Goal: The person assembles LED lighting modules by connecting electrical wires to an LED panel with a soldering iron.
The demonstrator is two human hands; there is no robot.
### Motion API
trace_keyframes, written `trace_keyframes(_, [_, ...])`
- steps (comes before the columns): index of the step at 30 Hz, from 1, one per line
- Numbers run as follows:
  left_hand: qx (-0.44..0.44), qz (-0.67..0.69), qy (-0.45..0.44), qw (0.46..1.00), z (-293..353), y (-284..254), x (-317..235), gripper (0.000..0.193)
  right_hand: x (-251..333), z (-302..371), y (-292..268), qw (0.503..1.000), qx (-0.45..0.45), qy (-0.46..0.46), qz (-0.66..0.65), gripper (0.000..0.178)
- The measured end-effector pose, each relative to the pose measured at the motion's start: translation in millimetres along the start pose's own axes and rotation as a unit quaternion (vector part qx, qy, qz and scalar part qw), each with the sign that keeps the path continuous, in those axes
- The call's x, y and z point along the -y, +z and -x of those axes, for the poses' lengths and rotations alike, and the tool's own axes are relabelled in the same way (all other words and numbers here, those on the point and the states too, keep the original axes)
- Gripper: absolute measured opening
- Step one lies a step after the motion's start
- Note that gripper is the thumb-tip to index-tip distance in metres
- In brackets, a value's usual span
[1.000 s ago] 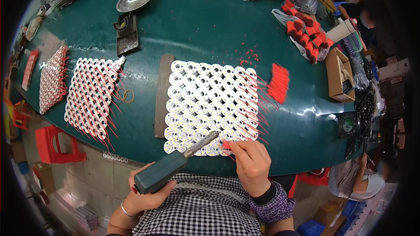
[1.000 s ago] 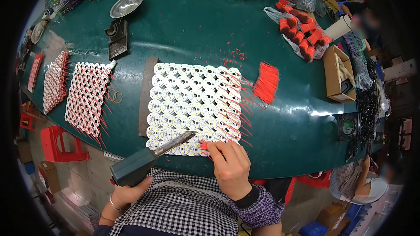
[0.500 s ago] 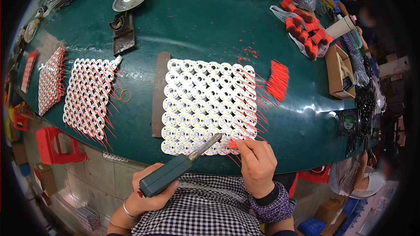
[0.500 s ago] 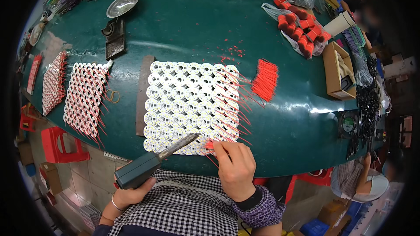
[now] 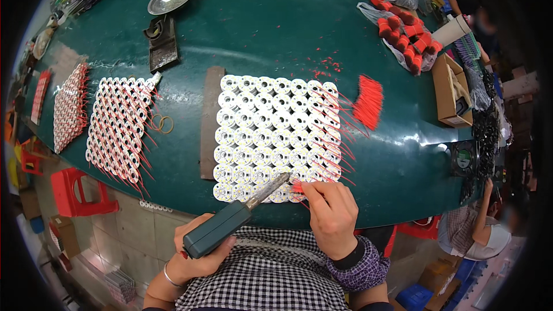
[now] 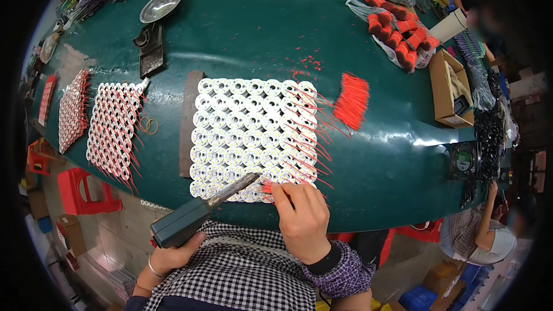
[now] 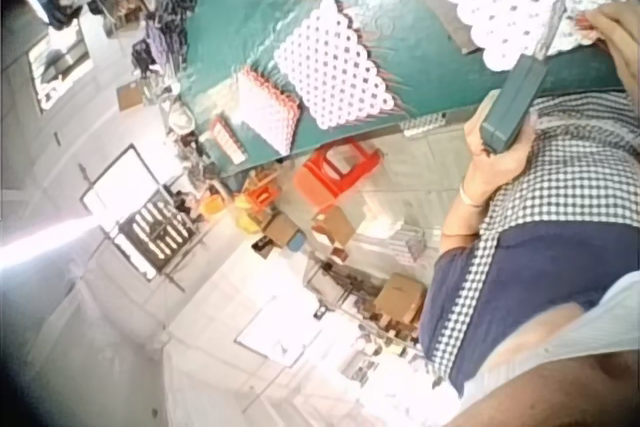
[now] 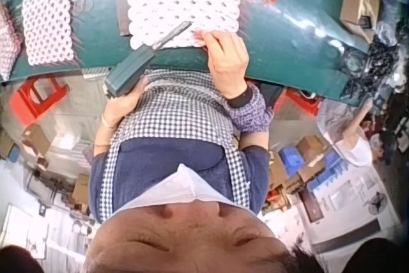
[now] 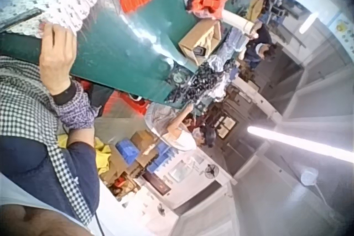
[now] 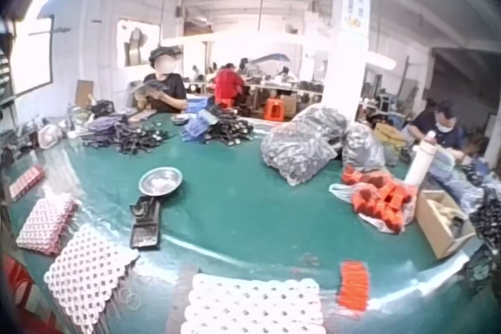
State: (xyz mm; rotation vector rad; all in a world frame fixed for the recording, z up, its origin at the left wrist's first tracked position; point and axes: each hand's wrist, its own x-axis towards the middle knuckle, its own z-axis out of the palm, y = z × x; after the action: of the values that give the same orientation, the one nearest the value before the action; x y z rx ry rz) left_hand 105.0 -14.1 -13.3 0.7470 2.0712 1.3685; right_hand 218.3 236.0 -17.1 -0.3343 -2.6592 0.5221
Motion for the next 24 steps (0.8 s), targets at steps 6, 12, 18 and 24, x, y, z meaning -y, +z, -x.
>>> trace_keyframes(6, [0.010,-0.011,0.018,1.000,-6.3,-2.1,-7.7,0.028,0.2,-0.1,1.5,1.000,-0.002,-0.001,0.011,0.029])
trace_keyframes(12, [0.002,-0.015,0.057,0.998,-11.4,-1.4,-10.3,0.025,1.1,-0.2,1.5,1.000,0.002,0.000,0.016,0.028])
trace_keyframes(18, [0.007,-0.022,0.069,0.997,-13.9,-2.2,-10.6,0.023,1.9,-0.9,1.1,1.000,0.006,-0.002,0.018,0.030])
trace_keyframes(24, [0.005,-0.036,0.076,0.996,-13.9,-2.3,-9.0,0.021,2.0,-0.6,1.4,1.000,0.009,0.001,0.019,0.030])
